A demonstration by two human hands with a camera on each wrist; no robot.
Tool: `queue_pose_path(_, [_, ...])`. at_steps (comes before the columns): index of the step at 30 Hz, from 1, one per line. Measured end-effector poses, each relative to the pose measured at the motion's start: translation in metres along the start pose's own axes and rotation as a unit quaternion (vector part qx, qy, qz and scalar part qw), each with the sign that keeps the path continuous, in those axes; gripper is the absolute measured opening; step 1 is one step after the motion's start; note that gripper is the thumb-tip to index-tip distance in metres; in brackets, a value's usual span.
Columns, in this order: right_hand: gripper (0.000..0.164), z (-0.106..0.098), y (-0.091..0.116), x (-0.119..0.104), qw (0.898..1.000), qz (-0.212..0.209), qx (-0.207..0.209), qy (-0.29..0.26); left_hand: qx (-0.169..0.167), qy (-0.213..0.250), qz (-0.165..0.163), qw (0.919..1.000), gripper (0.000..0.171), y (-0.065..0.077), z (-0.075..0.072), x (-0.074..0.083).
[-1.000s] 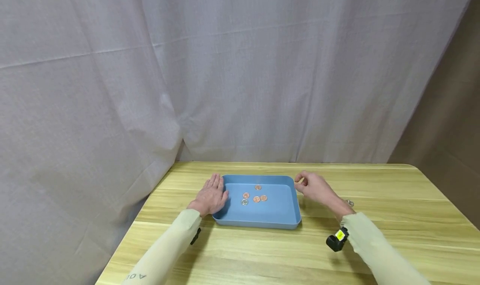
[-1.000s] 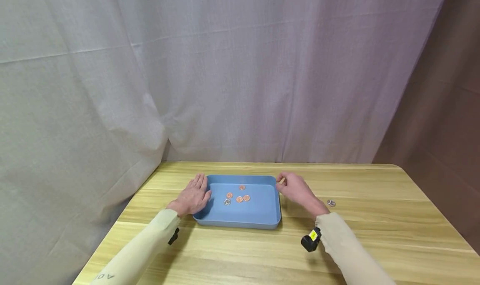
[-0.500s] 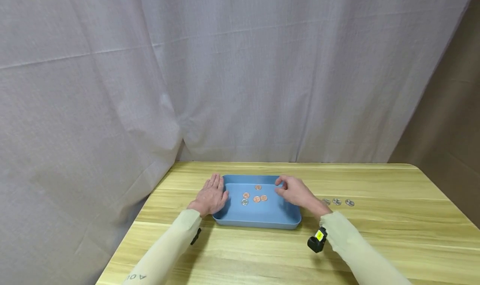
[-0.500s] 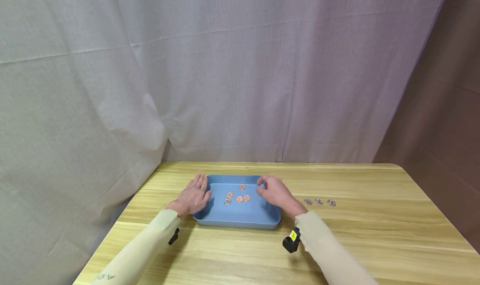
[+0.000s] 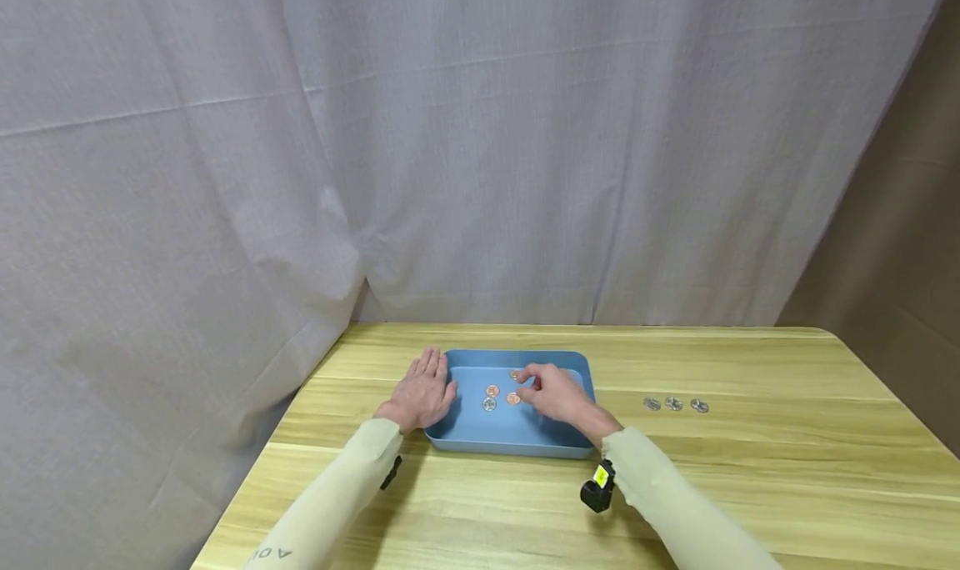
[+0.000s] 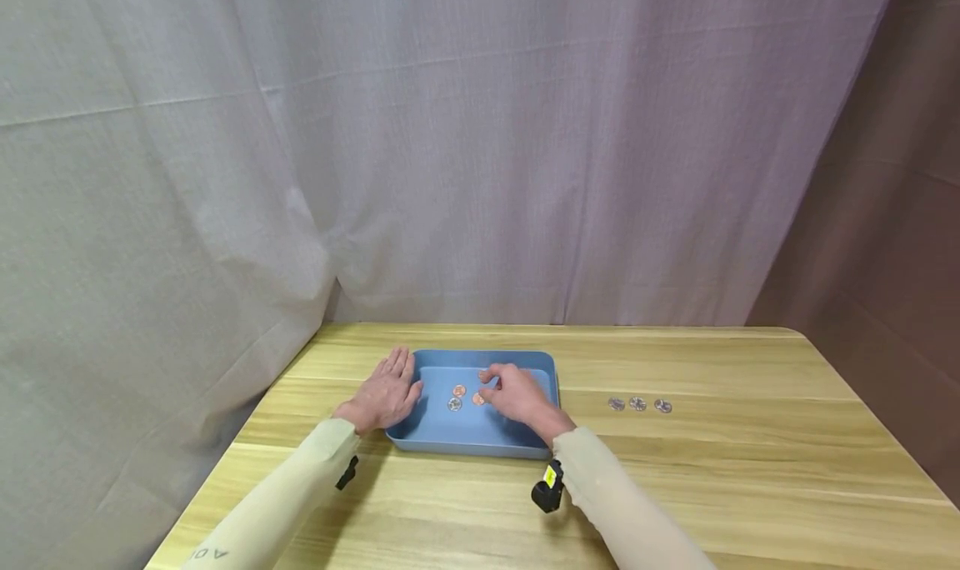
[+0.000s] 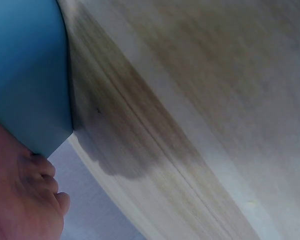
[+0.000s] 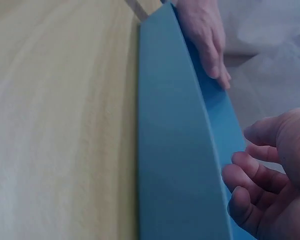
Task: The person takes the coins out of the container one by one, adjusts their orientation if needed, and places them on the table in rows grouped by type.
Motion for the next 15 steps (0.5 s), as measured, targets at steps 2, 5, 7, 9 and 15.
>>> queue_pose_path(2, [0.027,0.006,-0.001,-0.002,1.000,-0.004,-0.006,-0.008,0.000,0.002,0.001,1.0000,0.065,0.000,0.000,0.000])
queue_pose_path(5, [0.023,0.016,-0.004,-0.005,1.000,-0.010,-0.007,-0.018,-0.003,-0.002,0.000,1.0000,0.065,0.000,0.000,-0.001])
queue_pose_path(7, [0.020,0.021,-0.006,-0.006,1.000,-0.010,-0.005,-0.022,-0.003,0.000,0.000,1.0000,0.065,0.000,0.000,-0.001])
queue_pose_path(9, [0.018,0.026,-0.009,-0.008,1.000,-0.009,-0.003,-0.025,-0.005,-0.004,-0.001,1.0000,0.065,0.001,0.000,-0.001])
queue_pose_path(15, [0.013,0.038,-0.015,-0.012,1.000,-0.006,-0.003,-0.018,0.000,-0.004,0.001,1.0000,0.065,0.000,0.000,-0.001])
Point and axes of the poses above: each hand's wrist, its own y-axis away from the middle knuckle, its own z-axis out of the palm, x = y × z, the point moved 3 cm from there along -y, towards the middle knuckle, and after that the axes turned 5 degrees about y, right-handed, at the moved point
